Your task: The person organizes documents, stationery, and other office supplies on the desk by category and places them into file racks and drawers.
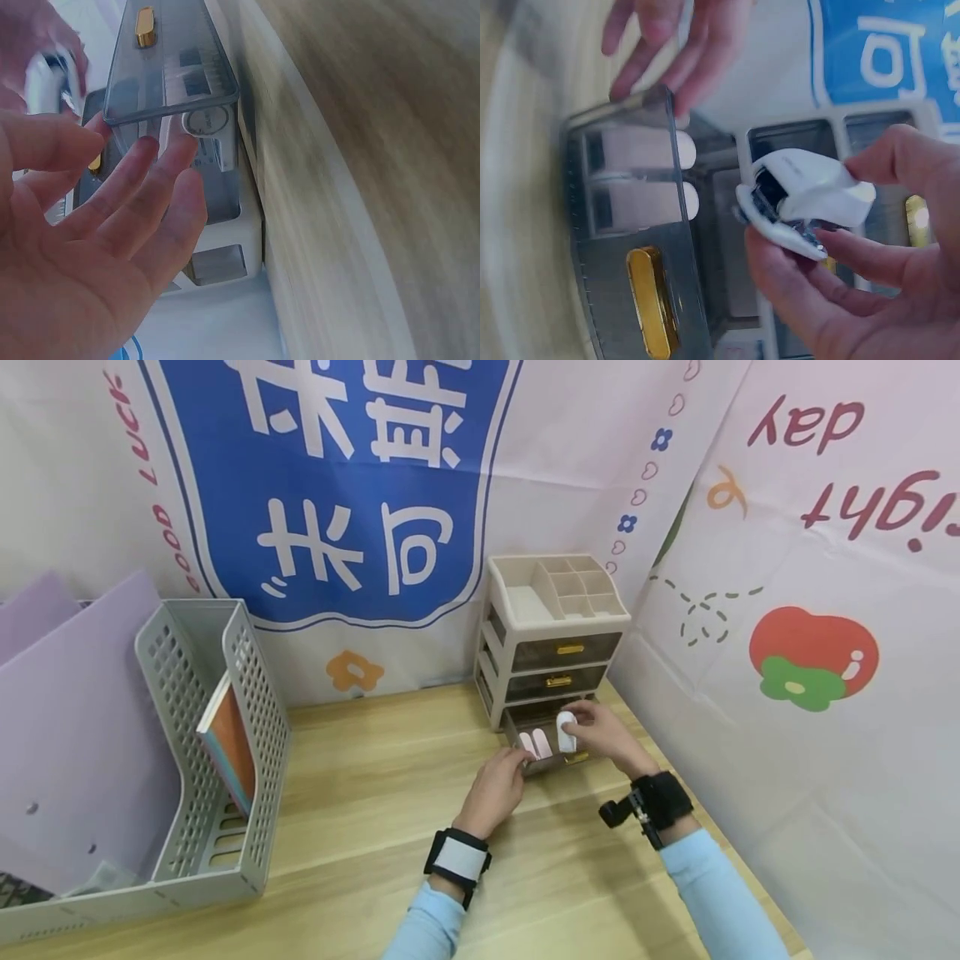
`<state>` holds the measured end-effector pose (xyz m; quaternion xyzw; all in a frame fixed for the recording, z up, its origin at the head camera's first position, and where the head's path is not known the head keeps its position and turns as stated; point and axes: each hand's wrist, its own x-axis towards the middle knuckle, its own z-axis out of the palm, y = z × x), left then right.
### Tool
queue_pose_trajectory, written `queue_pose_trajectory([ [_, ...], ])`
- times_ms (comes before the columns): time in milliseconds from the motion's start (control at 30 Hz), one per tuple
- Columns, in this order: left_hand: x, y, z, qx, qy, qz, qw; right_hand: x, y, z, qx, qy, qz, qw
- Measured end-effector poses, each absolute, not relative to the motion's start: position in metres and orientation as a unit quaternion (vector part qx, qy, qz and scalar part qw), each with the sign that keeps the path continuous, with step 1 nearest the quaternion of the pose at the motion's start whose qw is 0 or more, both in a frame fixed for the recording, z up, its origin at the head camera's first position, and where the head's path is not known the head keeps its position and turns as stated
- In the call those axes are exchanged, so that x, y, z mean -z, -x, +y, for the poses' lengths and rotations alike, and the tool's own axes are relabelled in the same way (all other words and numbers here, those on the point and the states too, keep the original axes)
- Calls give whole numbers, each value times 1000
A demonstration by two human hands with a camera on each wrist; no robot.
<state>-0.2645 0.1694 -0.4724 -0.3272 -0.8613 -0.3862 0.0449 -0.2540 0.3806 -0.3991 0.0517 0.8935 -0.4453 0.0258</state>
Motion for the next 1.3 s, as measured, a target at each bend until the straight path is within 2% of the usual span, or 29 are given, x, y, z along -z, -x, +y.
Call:
queue_pose_trajectory([
  [167, 478, 261, 168, 390, 320, -862, 36, 413, 285, 385, 423, -46, 903, 63],
  [333, 480, 259, 170, 391, 331, -858, 32, 430, 295, 390, 364, -39, 920, 141],
  [433, 478, 262, 170, 392, 335, -856, 32, 433, 299, 392, 347, -26, 922, 168],
  [667, 475, 268, 167, 393, 328, -859, 28, 433, 303, 392, 346, -6, 925, 156],
  [933, 475, 267, 170, 391, 334, -857, 6, 432, 298, 386, 211, 14, 970, 120],
  [1033, 463, 270, 164, 391, 337, -856, 15, 433, 295, 382, 213, 17, 973, 83],
  [1100, 445, 276, 158, 394, 345, -851, 42, 436, 288, 379, 251, 1, 968, 17],
  [1233, 376, 302, 156, 381, 380, -826, 169, 438, 259, 369, 360, -78, 915, -165],
  [1300, 339, 321, 162, 336, 401, -818, 240, 443, 238, 363, 430, -139, 866, -212],
])
